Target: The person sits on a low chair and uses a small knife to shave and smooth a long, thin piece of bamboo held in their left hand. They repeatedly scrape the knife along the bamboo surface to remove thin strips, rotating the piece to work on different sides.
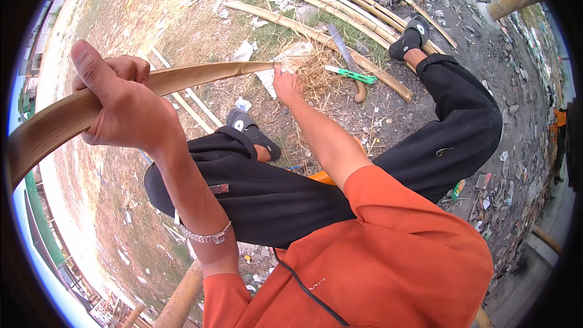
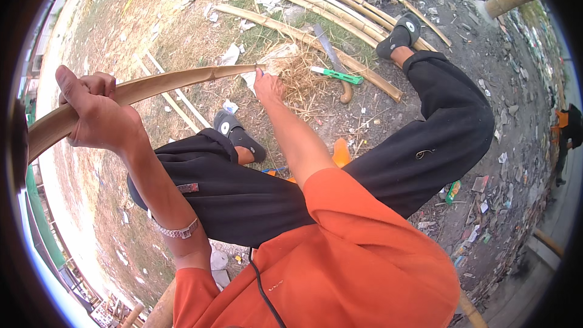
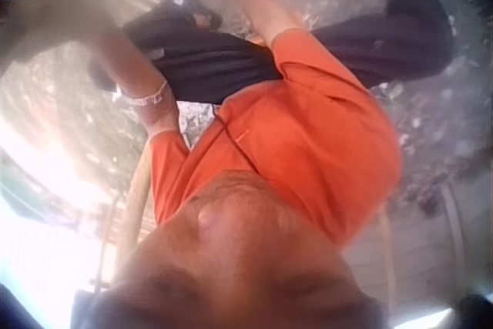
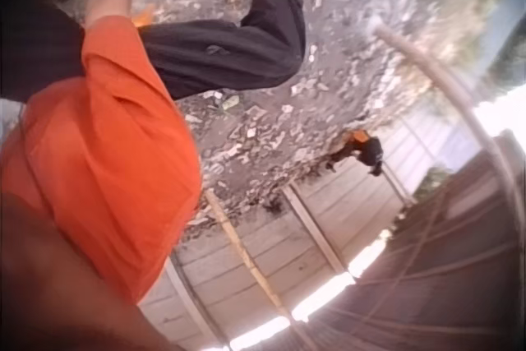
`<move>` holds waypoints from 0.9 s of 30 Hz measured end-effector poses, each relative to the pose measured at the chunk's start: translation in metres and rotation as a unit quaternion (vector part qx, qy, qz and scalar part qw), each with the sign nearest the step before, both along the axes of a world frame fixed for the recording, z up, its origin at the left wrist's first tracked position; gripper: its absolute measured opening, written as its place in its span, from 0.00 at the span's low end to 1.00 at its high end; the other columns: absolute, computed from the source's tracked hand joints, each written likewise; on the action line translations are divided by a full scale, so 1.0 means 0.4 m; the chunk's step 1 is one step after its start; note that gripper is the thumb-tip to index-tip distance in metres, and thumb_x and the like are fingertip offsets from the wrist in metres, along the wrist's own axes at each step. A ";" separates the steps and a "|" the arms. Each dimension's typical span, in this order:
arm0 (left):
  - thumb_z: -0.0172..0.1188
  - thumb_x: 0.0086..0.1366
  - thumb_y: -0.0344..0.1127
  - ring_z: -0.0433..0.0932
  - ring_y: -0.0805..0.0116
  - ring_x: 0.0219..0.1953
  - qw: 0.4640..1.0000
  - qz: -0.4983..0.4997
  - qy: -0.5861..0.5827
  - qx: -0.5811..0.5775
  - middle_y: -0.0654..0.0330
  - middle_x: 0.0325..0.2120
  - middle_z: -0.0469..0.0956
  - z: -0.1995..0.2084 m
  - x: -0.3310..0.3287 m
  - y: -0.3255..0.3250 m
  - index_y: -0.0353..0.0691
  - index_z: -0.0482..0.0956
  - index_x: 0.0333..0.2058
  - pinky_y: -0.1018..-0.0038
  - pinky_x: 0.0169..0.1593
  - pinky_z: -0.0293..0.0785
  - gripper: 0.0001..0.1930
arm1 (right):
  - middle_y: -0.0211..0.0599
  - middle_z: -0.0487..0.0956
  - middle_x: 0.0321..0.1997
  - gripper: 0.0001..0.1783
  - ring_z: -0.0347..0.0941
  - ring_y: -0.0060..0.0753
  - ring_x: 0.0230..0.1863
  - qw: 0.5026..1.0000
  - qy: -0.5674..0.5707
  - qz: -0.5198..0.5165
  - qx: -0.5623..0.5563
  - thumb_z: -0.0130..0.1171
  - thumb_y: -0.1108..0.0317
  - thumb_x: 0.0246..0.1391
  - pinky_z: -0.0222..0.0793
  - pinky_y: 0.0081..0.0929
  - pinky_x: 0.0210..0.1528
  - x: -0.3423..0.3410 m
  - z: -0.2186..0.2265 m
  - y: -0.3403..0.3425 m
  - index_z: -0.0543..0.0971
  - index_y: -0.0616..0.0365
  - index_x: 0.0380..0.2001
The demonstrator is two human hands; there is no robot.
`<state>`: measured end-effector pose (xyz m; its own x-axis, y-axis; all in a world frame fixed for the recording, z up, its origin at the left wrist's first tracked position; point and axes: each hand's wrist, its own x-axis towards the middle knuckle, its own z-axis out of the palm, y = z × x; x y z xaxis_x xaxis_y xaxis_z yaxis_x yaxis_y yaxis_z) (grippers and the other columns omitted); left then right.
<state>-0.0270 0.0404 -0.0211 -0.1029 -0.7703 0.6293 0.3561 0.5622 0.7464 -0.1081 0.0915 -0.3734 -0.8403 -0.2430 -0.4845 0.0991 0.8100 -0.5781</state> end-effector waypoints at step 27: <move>0.57 0.62 0.33 0.57 0.76 0.08 0.998 -0.005 -0.032 -0.062 0.66 0.06 0.56 -0.009 -0.008 -0.032 0.47 0.57 0.09 0.82 0.15 0.51 0.25 | 0.64 0.77 0.34 0.39 0.75 0.61 0.42 0.999 -0.041 0.010 -0.013 0.29 0.42 0.61 0.69 0.50 0.46 0.000 -0.042 0.049 0.80 0.67 0.34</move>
<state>-0.0301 0.0277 -0.0249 -0.1528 -0.6859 0.7114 0.3166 0.6480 0.6927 -0.1082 0.1110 -0.3901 -0.7927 -0.2730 -0.5450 0.1302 0.7976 -0.5889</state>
